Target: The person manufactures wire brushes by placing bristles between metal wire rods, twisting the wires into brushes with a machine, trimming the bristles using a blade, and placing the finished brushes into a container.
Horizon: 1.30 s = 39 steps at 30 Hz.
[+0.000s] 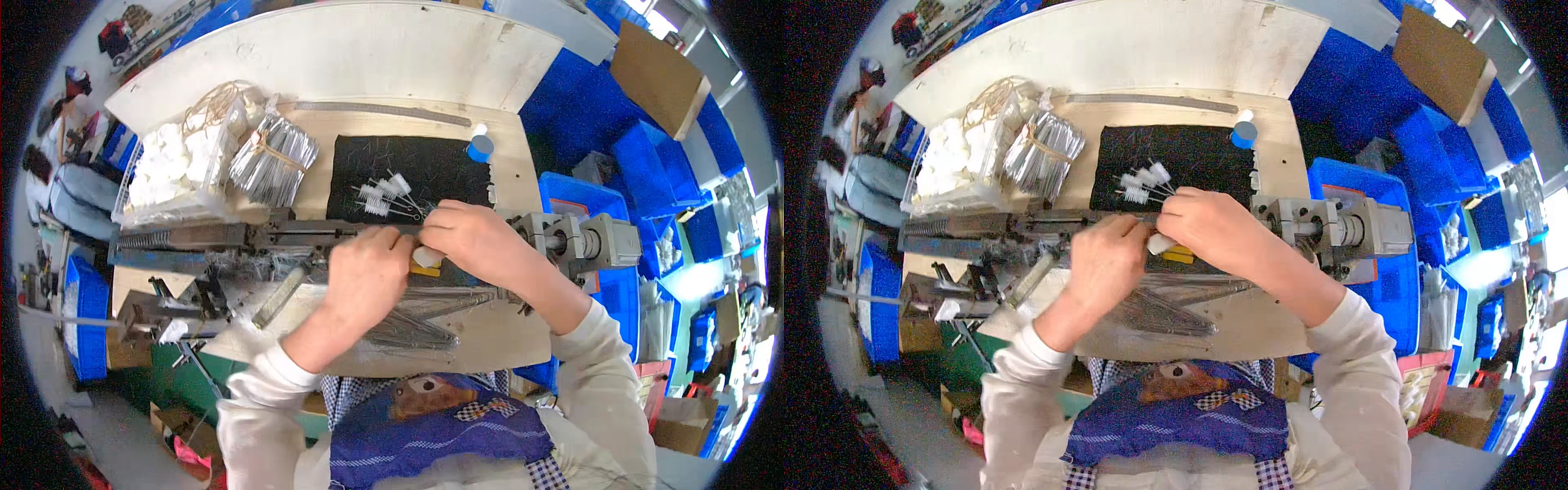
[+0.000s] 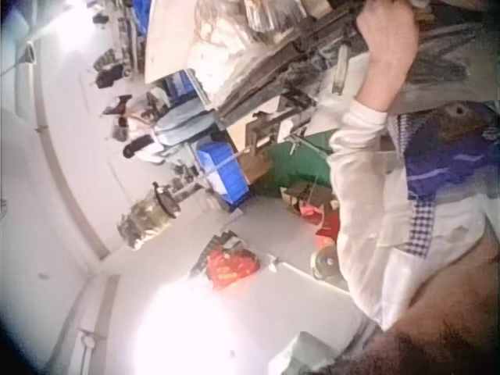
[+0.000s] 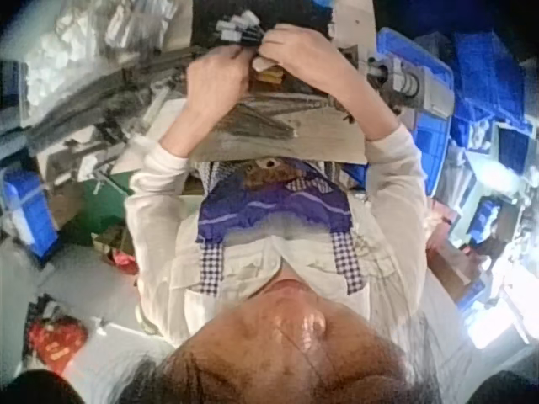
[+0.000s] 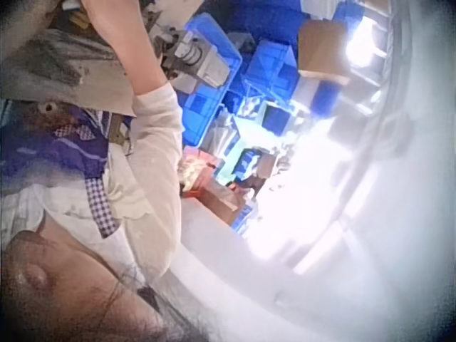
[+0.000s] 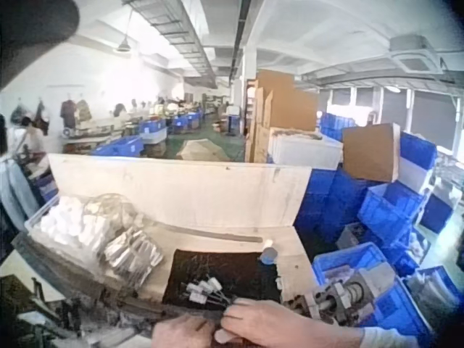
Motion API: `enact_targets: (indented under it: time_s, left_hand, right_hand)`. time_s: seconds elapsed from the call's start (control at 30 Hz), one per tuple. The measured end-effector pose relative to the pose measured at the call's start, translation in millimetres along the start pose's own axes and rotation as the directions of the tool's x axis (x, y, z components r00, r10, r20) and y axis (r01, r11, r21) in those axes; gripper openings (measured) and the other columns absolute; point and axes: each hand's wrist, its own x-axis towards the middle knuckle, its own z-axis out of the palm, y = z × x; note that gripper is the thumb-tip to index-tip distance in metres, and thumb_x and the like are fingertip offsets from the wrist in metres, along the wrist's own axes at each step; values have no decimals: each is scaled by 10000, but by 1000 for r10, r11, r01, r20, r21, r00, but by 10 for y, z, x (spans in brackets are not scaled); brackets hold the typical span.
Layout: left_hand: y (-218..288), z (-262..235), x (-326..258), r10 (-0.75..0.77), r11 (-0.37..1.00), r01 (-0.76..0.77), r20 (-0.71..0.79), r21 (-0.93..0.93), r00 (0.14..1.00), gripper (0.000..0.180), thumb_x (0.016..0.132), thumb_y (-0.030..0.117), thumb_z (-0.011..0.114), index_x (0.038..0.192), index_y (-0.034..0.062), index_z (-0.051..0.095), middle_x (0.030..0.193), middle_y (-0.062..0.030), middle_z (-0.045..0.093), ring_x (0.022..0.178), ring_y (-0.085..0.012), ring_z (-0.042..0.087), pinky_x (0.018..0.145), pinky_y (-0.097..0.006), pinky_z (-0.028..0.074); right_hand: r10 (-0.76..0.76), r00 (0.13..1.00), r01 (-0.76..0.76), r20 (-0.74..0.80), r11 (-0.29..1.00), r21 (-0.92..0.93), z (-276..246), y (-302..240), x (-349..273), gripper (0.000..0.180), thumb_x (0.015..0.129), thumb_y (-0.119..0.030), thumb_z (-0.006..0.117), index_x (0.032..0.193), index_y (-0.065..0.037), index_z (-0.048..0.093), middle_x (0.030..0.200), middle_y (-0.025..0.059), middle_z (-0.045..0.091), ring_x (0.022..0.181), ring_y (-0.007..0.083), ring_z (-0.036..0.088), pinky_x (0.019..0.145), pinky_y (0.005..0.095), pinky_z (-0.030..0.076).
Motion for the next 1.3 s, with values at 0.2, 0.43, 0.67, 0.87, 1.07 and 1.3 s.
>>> enact_targets:
  time_s: [0.2,0.43,0.67,0.87,1.07,1.3]
  left_hand:
    - [-99,-320,-315,33,999,-36,-371,1,928,166,742,22,630,906,5,651,836,-93,653,705,-188,623,573,-280,509]
    - [178,-49,-858,-393,-769,213,708,-603,587,404,969,353,451,797,6,568,595,-34,535,440,-140,489,419,-243,422]
    - [7,363,-846,-649,327,583,272,-743,710,205,846,142,623,928,-9,510,647,-87,581,569,-159,584,492,-312,441]
    - [-532,135,-1566,-806,-73,543,370,-836,461,278,907,288,600,789,37,587,583,9,522,440,-104,446,405,-257,329]
    - [-994,-128,-1773,-910,-348,230,387,-909,149,286,949,294,543,782,67,586,554,15,465,396,-69,327,356,-228,208]
    - [-463,-21,-1650,-967,-78,82,95,-994,235,248,990,257,477,798,101,454,606,33,388,426,-49,275,378,-223,205]
  right_hand:
    - [155,984,-110,-87,917,383,175,-10,235,187,741,-70,655,926,-44,654,859,108,639,824,314,611,718,377,501]
    - [198,980,-173,-25,903,392,365,-28,403,194,710,-77,681,898,-32,672,868,118,655,798,332,628,694,398,509]
    - [245,967,-253,65,932,260,349,-113,485,107,709,-88,666,807,-45,674,771,101,638,755,309,623,661,401,500]
    - [138,985,-138,-104,990,9,345,-606,-42,275,745,-99,620,1011,-30,611,978,131,546,864,303,626,654,393,533]
    - [677,734,-656,57,728,-201,898,-24,-363,230,825,-116,604,1018,-41,504,1006,160,533,861,375,610,631,479,519]
    - [522,813,-551,258,833,47,323,-288,-707,253,832,-230,626,890,-21,496,853,182,581,817,378,599,655,474,482]
